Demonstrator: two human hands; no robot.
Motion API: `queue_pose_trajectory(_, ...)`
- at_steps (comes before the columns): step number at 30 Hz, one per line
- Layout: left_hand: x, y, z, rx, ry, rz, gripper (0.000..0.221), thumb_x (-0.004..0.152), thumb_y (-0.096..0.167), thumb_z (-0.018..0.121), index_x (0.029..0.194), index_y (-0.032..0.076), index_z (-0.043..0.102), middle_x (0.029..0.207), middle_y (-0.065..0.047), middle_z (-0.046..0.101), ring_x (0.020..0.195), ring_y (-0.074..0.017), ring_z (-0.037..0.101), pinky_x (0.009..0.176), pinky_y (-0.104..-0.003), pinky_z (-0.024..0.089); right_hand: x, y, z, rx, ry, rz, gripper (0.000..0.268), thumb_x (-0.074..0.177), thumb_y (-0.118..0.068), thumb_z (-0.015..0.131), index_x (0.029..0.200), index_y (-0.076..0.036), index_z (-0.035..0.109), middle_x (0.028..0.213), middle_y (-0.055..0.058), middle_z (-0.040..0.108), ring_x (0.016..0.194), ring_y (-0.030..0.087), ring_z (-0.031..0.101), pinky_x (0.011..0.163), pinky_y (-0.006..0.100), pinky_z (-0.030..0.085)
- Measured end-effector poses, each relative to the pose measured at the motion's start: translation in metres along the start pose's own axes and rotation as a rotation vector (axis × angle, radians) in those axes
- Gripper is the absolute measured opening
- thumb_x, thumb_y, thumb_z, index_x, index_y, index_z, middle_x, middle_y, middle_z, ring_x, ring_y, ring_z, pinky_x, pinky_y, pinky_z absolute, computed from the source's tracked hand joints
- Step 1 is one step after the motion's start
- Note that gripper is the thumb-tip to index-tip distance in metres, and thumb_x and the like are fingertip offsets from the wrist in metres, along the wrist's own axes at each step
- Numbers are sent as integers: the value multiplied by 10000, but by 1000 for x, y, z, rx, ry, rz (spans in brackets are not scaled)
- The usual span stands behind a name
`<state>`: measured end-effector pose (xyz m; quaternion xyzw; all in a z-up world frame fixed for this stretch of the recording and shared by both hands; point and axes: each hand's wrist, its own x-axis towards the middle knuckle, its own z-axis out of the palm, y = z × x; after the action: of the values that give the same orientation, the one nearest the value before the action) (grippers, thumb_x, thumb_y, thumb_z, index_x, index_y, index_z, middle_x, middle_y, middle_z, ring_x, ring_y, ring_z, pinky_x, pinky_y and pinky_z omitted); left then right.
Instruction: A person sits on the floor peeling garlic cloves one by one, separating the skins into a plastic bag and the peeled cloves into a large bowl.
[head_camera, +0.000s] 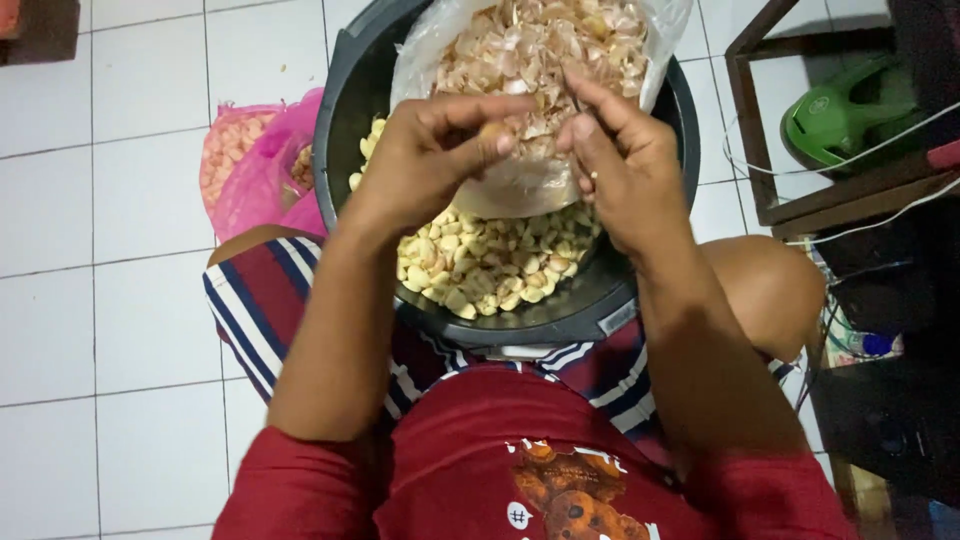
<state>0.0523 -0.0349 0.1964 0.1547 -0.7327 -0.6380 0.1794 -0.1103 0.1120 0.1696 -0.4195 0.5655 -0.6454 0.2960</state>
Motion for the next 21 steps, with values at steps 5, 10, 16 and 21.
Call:
queue_pose_trajectory(5, 14, -51, 7, -362, 288, 109, 232, 872, -47, 781, 1069, -14, 662, 869, -103, 715, 732, -142, 709, 679, -227, 631, -4, -2, 11, -100, -109, -77, 491, 1080, -84, 501, 1555, 5, 417, 960, 30, 635, 606, 35, 414, 515, 170, 323)
queue_pose_trajectory(10, 16, -61, 19, -389, 364, 149, 379, 807, -27, 866, 1159, 10, 730, 919, -80, 720, 755, -101, 690, 710, -210, 630, -3, 5, 24, -63, -161, -108, 478, 1060, -95, 505, 1530, -16, 469, 978, 90, 656, 701, 66, 506, 592, 176, 399)
queue_pose_trajectory(16, 17, -75, 8, -414, 428, 201, 373, 746, -43, 921, 1073, -47, 741, 829, -136, 719, 723, -120, 723, 648, -244, 666, -5, 4, 33, -86, -154, -207, 459, 1066, -132, 499, 1498, 22, 498, 1224, 232, 692, 897, 182, 641, 749, 276, 509)
queue_pose_trajectory(21, 16, -68, 17, -407, 459, 285, 353, 750, -26, 922, 1054, -56, 744, 849, -128, 722, 781, -121, 724, 685, -259, 666, -5, 1, 50, -164, -26, -281, 400, 1083, -121, 506, 1450, 30, 559, 1202, 220, 700, 956, 199, 640, 819, 330, 525)
